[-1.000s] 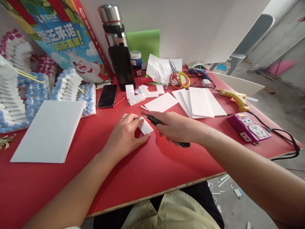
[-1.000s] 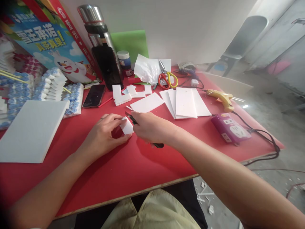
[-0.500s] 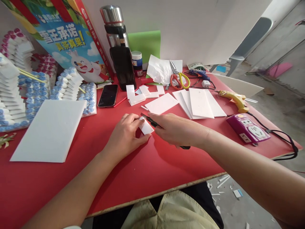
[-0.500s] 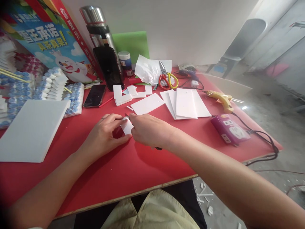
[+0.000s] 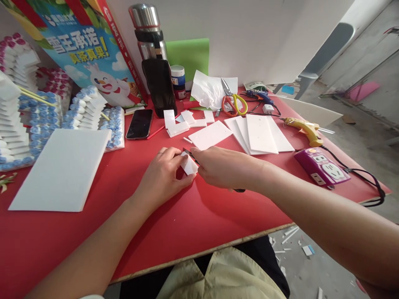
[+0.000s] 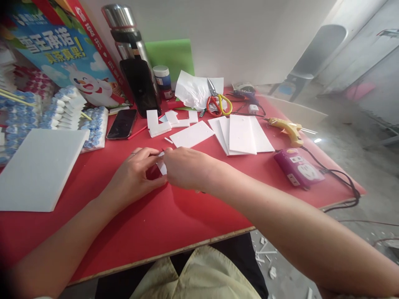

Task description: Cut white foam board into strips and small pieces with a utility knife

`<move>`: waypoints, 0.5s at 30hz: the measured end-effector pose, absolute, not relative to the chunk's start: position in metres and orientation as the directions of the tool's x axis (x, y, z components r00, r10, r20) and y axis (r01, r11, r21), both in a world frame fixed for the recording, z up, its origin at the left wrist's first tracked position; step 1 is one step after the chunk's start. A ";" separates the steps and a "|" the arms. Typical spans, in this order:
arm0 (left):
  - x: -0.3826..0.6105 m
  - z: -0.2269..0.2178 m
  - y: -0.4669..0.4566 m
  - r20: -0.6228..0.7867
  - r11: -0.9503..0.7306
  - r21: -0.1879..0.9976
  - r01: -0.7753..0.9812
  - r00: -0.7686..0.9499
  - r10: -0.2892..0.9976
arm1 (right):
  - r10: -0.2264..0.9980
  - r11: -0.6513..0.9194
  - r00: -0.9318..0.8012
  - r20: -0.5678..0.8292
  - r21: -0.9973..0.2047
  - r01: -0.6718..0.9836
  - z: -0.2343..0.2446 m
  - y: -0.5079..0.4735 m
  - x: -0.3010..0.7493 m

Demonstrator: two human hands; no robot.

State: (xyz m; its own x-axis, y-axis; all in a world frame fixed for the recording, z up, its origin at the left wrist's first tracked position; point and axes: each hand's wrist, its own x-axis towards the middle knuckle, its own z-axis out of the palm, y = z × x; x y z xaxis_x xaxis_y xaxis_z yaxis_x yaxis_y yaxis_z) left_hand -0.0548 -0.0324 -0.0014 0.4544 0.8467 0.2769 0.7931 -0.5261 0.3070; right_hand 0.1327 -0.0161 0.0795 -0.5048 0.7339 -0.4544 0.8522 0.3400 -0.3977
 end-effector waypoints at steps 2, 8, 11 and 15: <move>-0.054 0.000 -0.033 0.274 -0.524 0.310 0.793 0.454 0.848 | 0.728 0.362 -0.518 -0.449 -0.390 0.846 0.081 -0.016 0.133; -0.053 0.001 -0.033 0.271 -0.514 0.325 0.794 0.442 0.855 | 0.707 0.385 -0.512 -0.488 -0.342 0.857 0.085 -0.018 0.137; -0.053 -0.001 -0.033 0.281 -0.518 0.342 0.784 0.441 0.852 | 0.685 0.404 -0.527 -0.502 -0.341 0.849 0.085 -0.022 0.144; -0.053 -0.002 -0.033 0.289 -0.512 0.356 0.781 0.429 0.856 | 0.697 0.349 -0.488 -0.525 -0.345 0.871 0.084 -0.033 0.156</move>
